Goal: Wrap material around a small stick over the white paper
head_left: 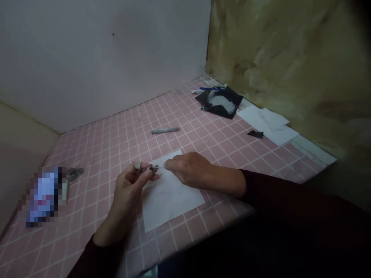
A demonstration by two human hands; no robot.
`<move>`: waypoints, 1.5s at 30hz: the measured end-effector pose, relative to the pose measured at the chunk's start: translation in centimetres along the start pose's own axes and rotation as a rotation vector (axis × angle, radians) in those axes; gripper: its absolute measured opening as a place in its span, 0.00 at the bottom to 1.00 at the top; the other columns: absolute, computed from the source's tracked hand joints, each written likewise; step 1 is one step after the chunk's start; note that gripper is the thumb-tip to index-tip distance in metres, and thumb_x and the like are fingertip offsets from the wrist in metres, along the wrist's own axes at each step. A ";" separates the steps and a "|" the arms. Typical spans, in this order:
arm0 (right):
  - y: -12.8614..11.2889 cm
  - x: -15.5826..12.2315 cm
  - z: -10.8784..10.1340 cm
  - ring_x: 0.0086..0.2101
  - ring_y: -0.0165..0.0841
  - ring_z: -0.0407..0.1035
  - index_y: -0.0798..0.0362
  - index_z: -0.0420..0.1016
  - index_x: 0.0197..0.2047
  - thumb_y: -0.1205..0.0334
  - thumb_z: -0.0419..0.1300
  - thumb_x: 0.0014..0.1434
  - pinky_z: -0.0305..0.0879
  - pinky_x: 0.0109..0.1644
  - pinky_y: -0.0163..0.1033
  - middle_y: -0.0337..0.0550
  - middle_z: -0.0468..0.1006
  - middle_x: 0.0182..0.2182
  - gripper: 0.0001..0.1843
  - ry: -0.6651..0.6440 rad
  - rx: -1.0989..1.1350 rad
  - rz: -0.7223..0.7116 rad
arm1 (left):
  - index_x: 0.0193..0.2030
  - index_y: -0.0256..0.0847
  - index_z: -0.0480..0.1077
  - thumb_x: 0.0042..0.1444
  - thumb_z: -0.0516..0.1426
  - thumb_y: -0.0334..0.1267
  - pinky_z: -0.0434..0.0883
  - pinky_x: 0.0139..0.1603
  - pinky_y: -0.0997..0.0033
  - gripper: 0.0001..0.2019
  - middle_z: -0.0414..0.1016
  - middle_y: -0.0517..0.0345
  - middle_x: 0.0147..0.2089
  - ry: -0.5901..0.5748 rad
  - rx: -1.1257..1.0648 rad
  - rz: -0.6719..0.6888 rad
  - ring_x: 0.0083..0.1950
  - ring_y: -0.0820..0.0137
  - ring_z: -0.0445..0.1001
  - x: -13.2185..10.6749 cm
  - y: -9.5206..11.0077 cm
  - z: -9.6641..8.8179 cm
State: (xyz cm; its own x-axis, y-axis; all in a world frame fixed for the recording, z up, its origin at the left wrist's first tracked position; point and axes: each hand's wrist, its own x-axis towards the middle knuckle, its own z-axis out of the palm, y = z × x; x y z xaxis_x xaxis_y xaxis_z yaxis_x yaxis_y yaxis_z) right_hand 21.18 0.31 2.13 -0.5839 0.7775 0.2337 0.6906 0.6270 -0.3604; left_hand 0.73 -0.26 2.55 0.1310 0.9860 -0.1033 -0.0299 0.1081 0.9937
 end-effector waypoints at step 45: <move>0.7 1.0 -0.8 0.17 0.22 0.51 0.58 0.75 0.38 0.60 0.50 0.65 0.48 0.23 0.31 0.29 0.57 0.16 0.16 -0.436 0.921 0.110 | 0.42 0.40 0.72 0.52 0.63 0.30 0.72 0.45 0.73 0.10 0.73 0.56 0.42 -0.099 0.257 0.344 0.42 0.71 0.74 -0.6 -1.0 -0.8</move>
State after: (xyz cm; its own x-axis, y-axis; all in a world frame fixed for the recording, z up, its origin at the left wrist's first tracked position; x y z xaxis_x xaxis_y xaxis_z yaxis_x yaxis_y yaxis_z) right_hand 21.44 1.62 2.85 -0.7685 0.6275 -0.1249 0.2608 0.1290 -0.9567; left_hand -0.17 -0.88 1.62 0.2514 0.9406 0.2280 0.1576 -0.2722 0.9493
